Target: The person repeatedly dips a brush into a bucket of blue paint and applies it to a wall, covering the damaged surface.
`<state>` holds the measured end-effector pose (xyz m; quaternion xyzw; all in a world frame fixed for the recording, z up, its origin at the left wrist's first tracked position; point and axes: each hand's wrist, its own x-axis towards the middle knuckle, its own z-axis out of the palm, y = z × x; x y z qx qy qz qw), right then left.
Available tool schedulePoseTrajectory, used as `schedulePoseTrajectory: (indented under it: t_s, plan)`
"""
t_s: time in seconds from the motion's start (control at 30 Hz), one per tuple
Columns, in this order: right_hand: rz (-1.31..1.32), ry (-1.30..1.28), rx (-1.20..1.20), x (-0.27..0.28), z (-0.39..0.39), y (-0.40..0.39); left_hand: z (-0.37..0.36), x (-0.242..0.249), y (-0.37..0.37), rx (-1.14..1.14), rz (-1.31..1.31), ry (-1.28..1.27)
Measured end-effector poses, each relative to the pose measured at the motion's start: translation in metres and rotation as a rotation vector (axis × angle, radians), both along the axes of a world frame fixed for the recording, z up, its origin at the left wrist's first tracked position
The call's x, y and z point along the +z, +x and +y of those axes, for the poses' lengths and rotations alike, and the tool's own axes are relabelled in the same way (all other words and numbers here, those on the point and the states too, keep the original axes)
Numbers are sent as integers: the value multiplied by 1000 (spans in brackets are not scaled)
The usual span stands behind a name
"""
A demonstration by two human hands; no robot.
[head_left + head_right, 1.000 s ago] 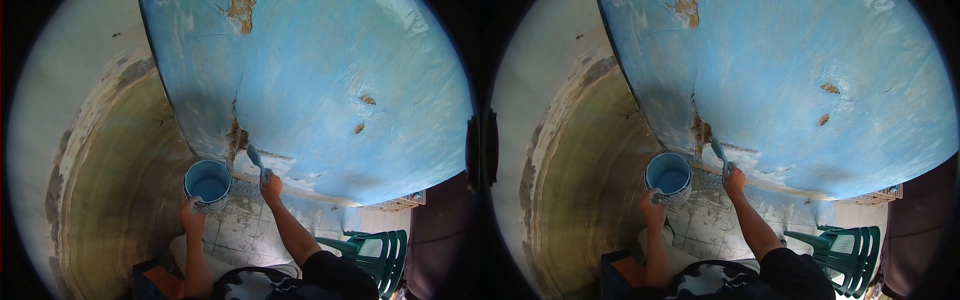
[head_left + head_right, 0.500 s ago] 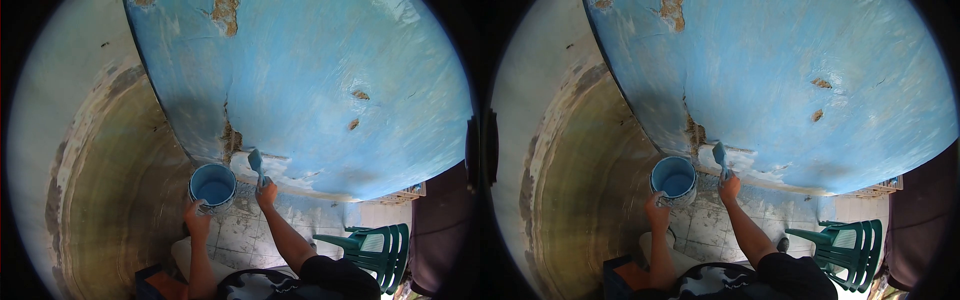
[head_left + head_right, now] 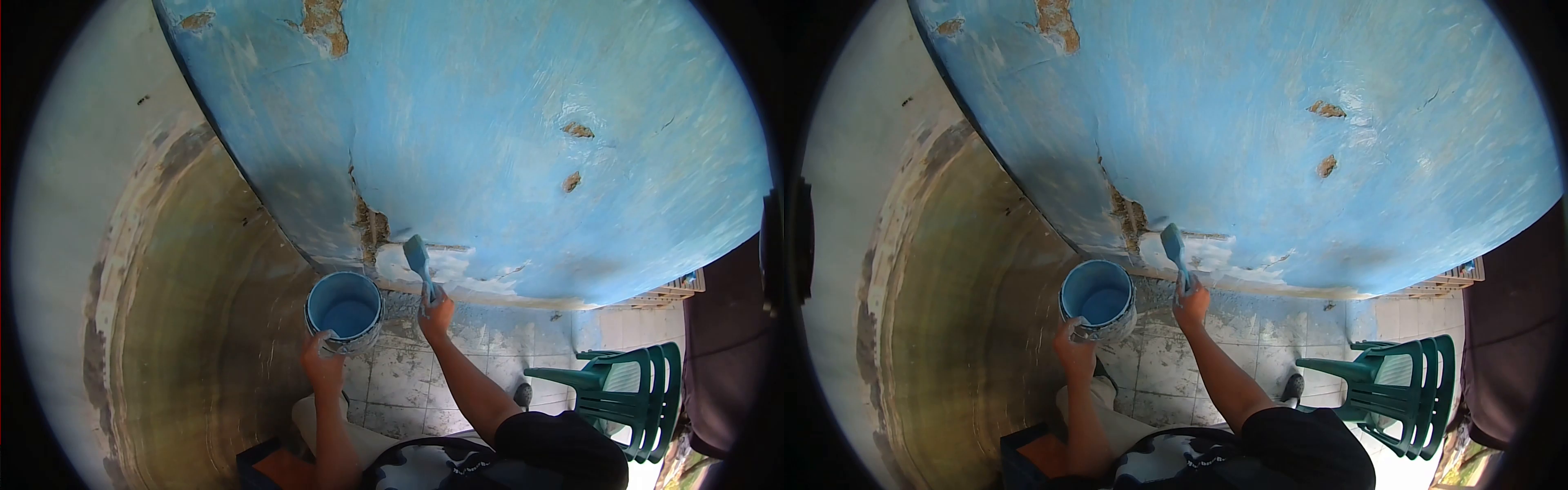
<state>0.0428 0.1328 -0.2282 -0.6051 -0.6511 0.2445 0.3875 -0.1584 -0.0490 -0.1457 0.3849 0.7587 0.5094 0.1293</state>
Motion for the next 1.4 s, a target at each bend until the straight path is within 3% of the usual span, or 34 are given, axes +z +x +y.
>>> schedulePoseTrajectory:
  t_s: [0.1,0.13,0.27,0.37,0.43,0.47,0.5,0.63,0.77,1.0,1.27,1.4]
  plan:
    - [129,82,77,22,15,-11,2,3,5,37,4,-44]
    - [135,248,95,20,26,-10,3,6,6,27,28,-48]
    - [94,18,13,21,44,15,8,10,15,-20,37,-21]
    - [45,33,-106,-16,22,37,10,-1,14,-67,66,45]
    - [25,-14,-107,-7,8,51,13,11,24,-72,71,22]
    - [84,13,5,0,4,62,14,17,29,-73,80,4]
    - [148,40,119,15,0,71,14,18,31,-70,79,2]
    - [217,-121,261,166,7,105,13,18,42,-177,200,-62]
    - [184,10,422,271,8,148,29,45,60,-254,412,55]
    - [11,107,670,340,-21,178,46,118,116,-330,527,221]
    - [-273,117,722,309,-34,165,38,171,151,-376,694,345]
    - [-373,183,732,297,-46,156,28,171,155,-367,729,359]
